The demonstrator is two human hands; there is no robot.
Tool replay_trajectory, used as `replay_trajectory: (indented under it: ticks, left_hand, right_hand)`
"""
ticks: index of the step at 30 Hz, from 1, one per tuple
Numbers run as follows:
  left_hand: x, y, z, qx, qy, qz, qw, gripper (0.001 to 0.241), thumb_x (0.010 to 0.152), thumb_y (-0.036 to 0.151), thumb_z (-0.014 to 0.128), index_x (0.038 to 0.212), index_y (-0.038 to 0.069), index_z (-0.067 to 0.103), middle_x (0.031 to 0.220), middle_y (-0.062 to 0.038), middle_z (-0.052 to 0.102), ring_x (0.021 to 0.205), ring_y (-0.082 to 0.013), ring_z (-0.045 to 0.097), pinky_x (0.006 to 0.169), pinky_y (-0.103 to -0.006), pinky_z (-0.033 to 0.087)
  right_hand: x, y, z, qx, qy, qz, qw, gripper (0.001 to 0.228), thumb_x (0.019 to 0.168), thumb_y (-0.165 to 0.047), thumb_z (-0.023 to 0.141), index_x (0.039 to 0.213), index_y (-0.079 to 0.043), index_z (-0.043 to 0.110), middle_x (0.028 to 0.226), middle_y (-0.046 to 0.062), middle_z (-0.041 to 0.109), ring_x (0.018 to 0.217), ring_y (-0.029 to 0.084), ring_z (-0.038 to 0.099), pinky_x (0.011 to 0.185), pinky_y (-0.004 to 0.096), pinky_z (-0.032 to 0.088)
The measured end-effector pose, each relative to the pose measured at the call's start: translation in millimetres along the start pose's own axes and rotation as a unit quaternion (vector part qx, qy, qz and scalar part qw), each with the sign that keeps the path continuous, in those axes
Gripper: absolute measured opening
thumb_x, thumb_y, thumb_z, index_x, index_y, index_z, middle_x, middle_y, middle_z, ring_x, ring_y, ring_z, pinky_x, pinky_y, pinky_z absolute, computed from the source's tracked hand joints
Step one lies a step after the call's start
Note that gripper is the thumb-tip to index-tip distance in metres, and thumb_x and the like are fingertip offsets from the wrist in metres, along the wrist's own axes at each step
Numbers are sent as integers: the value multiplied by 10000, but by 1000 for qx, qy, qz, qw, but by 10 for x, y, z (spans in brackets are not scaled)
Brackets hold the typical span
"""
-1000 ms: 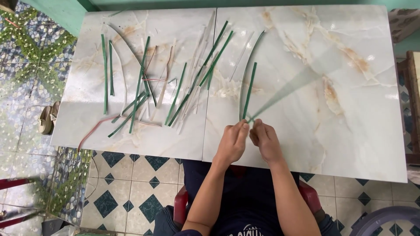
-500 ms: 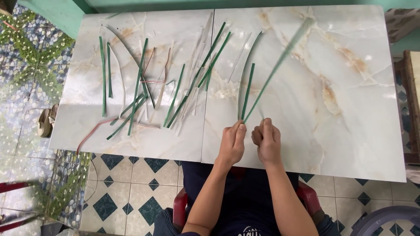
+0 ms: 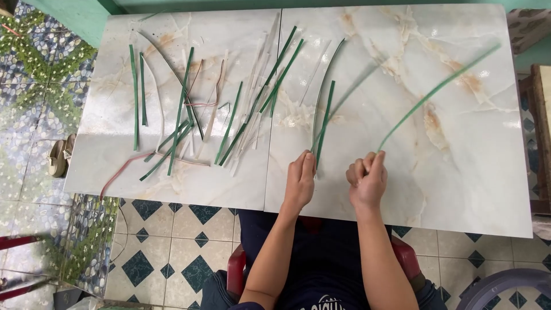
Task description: Organizing, aligning, and separating thin green and white plastic strips on a table.
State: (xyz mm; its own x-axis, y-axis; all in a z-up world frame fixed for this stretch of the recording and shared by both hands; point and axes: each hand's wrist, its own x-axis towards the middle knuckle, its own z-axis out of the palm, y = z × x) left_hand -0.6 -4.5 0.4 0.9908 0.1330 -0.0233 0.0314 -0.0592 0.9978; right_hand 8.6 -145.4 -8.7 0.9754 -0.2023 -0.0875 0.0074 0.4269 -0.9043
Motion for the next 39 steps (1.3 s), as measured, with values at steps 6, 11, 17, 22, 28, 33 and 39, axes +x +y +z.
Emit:
replay_trajectory:
  ticks: [6,11,17,22,28,33,39]
  left_hand:
    - [61,-60,-14,-13,17,-10,1000,425,1031,175,273,657,123,468,475,-13,389,480,-131,329,484,-259,347]
    - [23,-38,6,-15,7,-27,999,431,1033,166,265,658,123,474,493,-15,389,507,-136,344,496,-257,358]
    - [29,-51,14,-7,1,-29,1000,434,1035,176,280,655,126,484,509,-12,402,523,-140,361,514,-266,365]
    - [25,-211,16,-292,139,35,946,321,1027,240,260,725,174,349,550,70,214,477,-72,231,429,-211,227]
    - [37,-269,20,-370,193,75,906,316,1061,255,259,764,166,322,542,66,207,447,-72,199,404,-200,214]
    - [62,-308,-17,-367,219,99,898,331,1071,276,231,764,173,296,535,62,196,433,-79,177,382,-207,209]
    - [-69,-98,-137,176,-80,252,948,355,1017,261,355,688,178,457,446,0,408,368,-175,383,392,-283,373]
  right_hand:
    - [7,99,-25,-18,-4,34,999,502,1089,-409,223,624,-226,269,425,-67,196,351,59,181,395,189,190]
    - [-22,100,-5,-44,17,21,999,509,1091,-412,215,615,-233,245,427,-67,199,355,62,185,404,184,190]
    - [-39,91,-16,-62,28,-7,998,495,1099,-399,220,633,-235,253,442,-74,217,365,58,197,406,186,209]
    - [18,173,-217,22,94,-90,991,482,1076,-484,204,656,-248,226,436,-65,159,358,68,199,412,167,224]
    - [85,263,-337,5,56,-133,990,485,1074,-484,176,655,-242,207,413,-56,152,343,79,176,398,174,211]
    - [9,126,-334,-237,-112,-148,954,598,1061,-381,310,495,-200,243,393,-37,198,361,109,201,402,196,210]
    - [34,-54,-234,121,203,-104,966,356,1057,-402,205,747,-232,249,525,-84,131,440,87,205,480,203,220]
